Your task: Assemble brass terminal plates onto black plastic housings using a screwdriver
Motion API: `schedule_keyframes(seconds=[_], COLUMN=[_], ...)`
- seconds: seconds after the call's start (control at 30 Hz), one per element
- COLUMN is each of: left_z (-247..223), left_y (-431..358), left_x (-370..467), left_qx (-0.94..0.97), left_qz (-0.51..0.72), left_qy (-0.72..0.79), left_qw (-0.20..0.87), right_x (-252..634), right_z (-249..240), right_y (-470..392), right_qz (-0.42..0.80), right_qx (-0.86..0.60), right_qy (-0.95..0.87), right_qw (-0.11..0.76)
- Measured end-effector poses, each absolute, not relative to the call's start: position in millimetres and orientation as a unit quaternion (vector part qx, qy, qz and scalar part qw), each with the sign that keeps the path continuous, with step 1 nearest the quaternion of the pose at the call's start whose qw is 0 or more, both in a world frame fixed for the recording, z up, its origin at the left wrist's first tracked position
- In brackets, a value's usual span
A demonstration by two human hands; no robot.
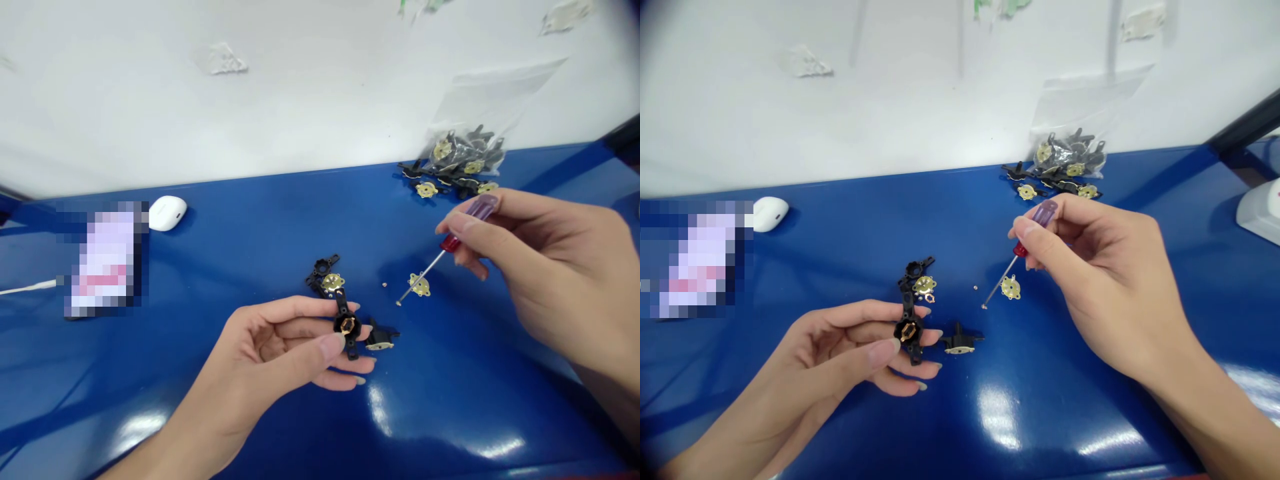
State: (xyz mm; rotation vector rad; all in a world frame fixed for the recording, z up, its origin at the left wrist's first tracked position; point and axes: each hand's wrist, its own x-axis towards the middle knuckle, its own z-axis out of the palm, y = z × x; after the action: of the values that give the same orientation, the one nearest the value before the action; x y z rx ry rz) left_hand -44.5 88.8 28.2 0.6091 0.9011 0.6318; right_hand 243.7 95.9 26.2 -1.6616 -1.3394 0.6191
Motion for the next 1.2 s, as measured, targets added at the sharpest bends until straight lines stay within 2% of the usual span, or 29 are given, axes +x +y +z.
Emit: schedule_keyframes(seconds=[0.3, 0.53, 1.2], left_z=[22, 21, 24], left_y=[90, 90, 94], left_x=[-48, -49, -45], left_qx=[0.283, 0.266, 0.271], left_qz=[0.285, 0.283, 0.275], left_qy=[0.409, 0.396, 0.419], left_qw=[0.82, 0.832, 0.822], right_x=[239, 229, 225], right_z=[29, 33, 27], right_y=[82, 76, 70], right_qz=[0.403, 0.463, 0.493], right_qx=[-0.563, -0.535, -0.533], right_qy=[-0.5, -0.504, -0.508], right_qw=[0.521, 0.495, 0.464])
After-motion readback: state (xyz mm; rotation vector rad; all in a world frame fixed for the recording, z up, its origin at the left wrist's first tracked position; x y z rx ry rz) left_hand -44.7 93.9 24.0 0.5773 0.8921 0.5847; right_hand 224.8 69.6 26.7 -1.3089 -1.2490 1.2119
